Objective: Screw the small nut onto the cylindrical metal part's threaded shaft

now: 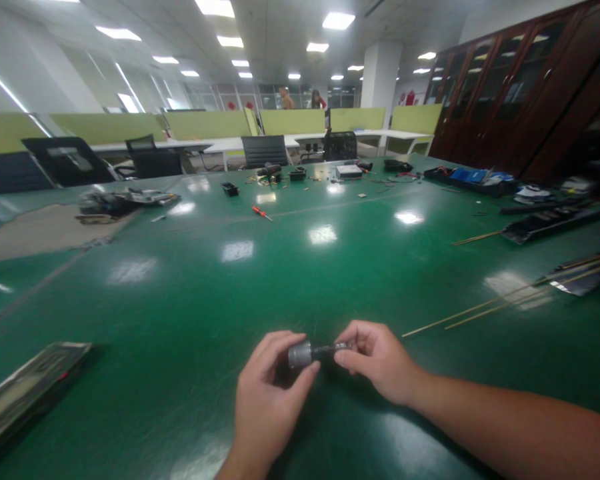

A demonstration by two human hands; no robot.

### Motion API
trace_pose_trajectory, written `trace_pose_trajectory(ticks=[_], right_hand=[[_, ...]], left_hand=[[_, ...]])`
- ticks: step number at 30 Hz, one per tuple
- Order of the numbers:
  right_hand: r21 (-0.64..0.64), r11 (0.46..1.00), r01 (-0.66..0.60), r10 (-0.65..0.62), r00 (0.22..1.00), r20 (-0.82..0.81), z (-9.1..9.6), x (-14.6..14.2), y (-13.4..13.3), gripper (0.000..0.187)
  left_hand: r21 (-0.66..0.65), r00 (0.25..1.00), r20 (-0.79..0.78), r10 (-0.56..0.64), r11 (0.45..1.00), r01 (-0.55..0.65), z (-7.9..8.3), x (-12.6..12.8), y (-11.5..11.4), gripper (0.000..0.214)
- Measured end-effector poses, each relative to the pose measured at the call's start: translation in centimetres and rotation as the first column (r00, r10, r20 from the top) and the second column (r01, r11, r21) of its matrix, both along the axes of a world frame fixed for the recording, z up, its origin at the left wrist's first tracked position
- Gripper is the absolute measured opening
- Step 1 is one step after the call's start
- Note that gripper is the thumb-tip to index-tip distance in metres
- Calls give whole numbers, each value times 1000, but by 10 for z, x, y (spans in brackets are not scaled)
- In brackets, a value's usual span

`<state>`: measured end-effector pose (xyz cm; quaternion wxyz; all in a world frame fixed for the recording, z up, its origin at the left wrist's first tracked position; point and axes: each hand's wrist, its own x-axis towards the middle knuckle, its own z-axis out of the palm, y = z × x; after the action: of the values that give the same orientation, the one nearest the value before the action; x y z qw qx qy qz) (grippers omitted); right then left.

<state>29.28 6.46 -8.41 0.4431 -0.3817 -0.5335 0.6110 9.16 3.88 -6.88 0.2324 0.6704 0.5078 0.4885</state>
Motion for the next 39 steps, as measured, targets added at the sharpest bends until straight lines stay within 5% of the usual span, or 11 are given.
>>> trace_pose_trajectory(ticks=[39], right_hand=[[12, 1000, 12, -12, 1000, 2, 3, 0, 1, 26]], left_hand=[[4, 999, -14, 30, 1000, -30, -1, -4, 0, 26]])
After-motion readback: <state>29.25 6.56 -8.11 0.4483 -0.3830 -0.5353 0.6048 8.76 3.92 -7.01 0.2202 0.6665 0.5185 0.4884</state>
